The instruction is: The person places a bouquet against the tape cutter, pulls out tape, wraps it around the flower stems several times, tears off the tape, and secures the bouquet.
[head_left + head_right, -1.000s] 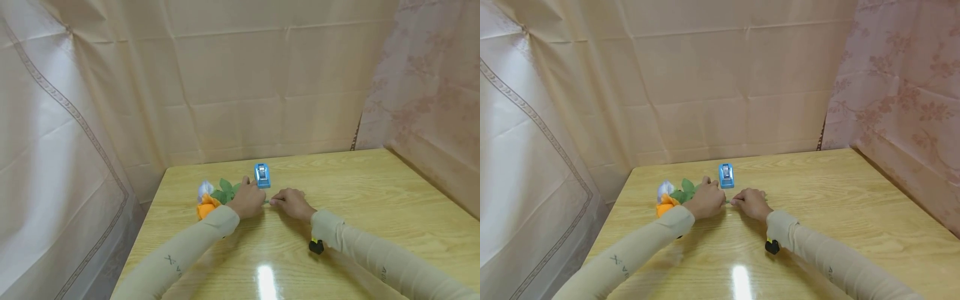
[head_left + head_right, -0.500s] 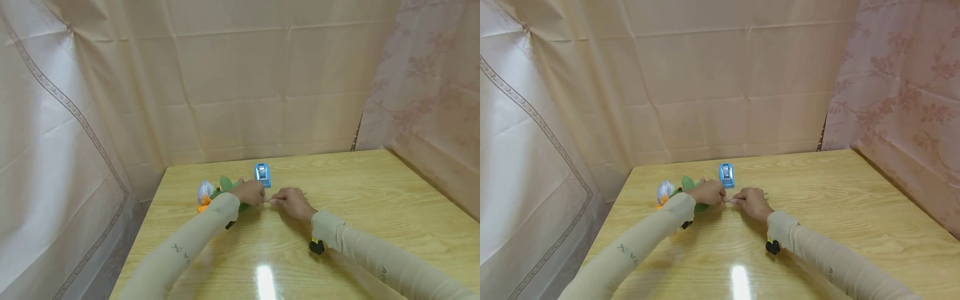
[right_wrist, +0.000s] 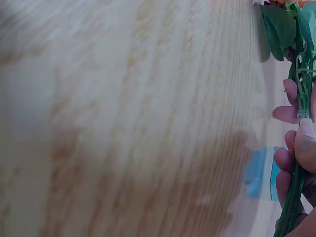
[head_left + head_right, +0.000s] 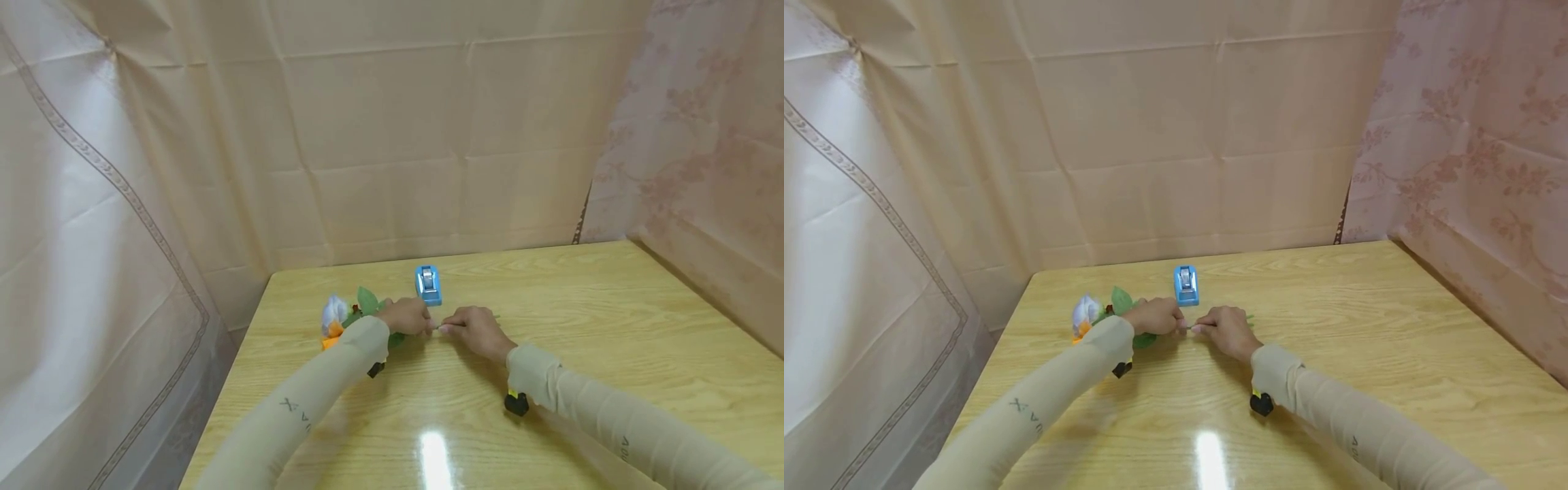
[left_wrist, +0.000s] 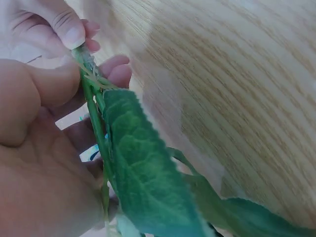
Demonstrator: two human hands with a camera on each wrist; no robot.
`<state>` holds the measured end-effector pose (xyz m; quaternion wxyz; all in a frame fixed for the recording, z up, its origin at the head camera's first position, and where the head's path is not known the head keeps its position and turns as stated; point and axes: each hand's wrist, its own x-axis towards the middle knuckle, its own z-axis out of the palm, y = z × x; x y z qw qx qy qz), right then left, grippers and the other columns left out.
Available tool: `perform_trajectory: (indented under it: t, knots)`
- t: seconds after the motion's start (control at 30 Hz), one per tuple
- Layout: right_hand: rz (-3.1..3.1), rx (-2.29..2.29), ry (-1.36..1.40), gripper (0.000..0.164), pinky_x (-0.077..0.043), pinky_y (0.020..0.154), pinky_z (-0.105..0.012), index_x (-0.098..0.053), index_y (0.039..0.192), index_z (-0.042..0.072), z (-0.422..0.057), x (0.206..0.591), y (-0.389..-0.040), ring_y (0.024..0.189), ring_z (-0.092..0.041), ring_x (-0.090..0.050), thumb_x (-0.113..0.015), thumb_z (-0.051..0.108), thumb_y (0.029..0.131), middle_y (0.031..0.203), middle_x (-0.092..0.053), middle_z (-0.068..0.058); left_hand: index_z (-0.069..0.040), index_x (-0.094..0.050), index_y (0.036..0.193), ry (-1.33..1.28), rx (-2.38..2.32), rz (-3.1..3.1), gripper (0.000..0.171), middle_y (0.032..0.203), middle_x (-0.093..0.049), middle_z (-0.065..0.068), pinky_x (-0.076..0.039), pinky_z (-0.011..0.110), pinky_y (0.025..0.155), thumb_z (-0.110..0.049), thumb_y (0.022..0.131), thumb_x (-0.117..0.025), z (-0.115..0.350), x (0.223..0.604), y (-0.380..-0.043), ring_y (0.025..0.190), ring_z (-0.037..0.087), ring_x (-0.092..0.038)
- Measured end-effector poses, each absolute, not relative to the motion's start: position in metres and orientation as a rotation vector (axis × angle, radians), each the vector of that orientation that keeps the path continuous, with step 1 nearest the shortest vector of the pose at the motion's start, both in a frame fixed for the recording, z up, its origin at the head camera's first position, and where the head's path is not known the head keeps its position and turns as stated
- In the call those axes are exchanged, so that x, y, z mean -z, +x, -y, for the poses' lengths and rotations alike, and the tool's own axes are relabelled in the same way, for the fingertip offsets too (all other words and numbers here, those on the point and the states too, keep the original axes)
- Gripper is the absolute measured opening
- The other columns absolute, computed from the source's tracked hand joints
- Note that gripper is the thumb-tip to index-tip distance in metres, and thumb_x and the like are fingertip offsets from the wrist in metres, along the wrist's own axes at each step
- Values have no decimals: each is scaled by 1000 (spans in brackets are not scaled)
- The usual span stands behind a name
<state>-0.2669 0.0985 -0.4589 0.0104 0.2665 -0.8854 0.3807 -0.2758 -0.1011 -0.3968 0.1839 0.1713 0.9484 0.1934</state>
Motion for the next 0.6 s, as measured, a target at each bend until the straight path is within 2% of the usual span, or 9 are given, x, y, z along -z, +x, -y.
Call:
perform_trajectory:
  t: [0.13, 0.2, 0.3, 0.43, 0.6]
  knots:
    - [2764, -1191, 815, 16, -56, 83, -41, -81, 105, 5, -99, 459, -267, 92, -20, -69, -73, 15, 95, 95, -75, -1, -10, -79, 99, 468, -580, -2628, 34, 89, -75, 2, -1, 68, 116, -26, 109, -51, 100, 398, -277, 104, 21, -65]
    - [2759, -1194, 812, 15, -56, 85, -42, -81, 105, 5, -99, 458, -267, 94, -22, -70, -74, 15, 95, 96, -75, -1, -10, -79, 96, 469, -582, -2623, 33, 90, -75, 0, 1, 68, 116, -24, 109, -51, 100, 399, -278, 115, 23, -63]
    - [2747, -1189, 820, 15, -56, 85, -43, -81, 104, 4, -99, 459, -267, 93, -23, -70, -74, 14, 94, 95, -76, -2, -10, -80, 91, 476, -561, -2629, 33, 88, -76, -2, 0, 69, 116, -24, 108, -54, 99, 399, -278, 122, 22, -61]
    - [2743, -1161, 828, 16, -56, 83, -42, -81, 104, 4, -98, 460, -268, 92, -22, -70, -75, 14, 94, 94, -76, -2, -13, -81, 86, 478, -500, -2678, 32, 89, -76, -5, -9, 69, 115, -25, 106, -59, 99, 398, -278, 112, 19, -63]
    - [2733, -1143, 819, 17, -57, 83, -43, -80, 106, 4, -96, 456, -269, 95, -25, -71, -76, 14, 93, 97, -76, -4, -18, -83, 88, 468, -429, -2778, 24, 97, -77, -8, -23, 60, 105, -26, 102, -65, 98, 395, -275, 106, 19, -63]
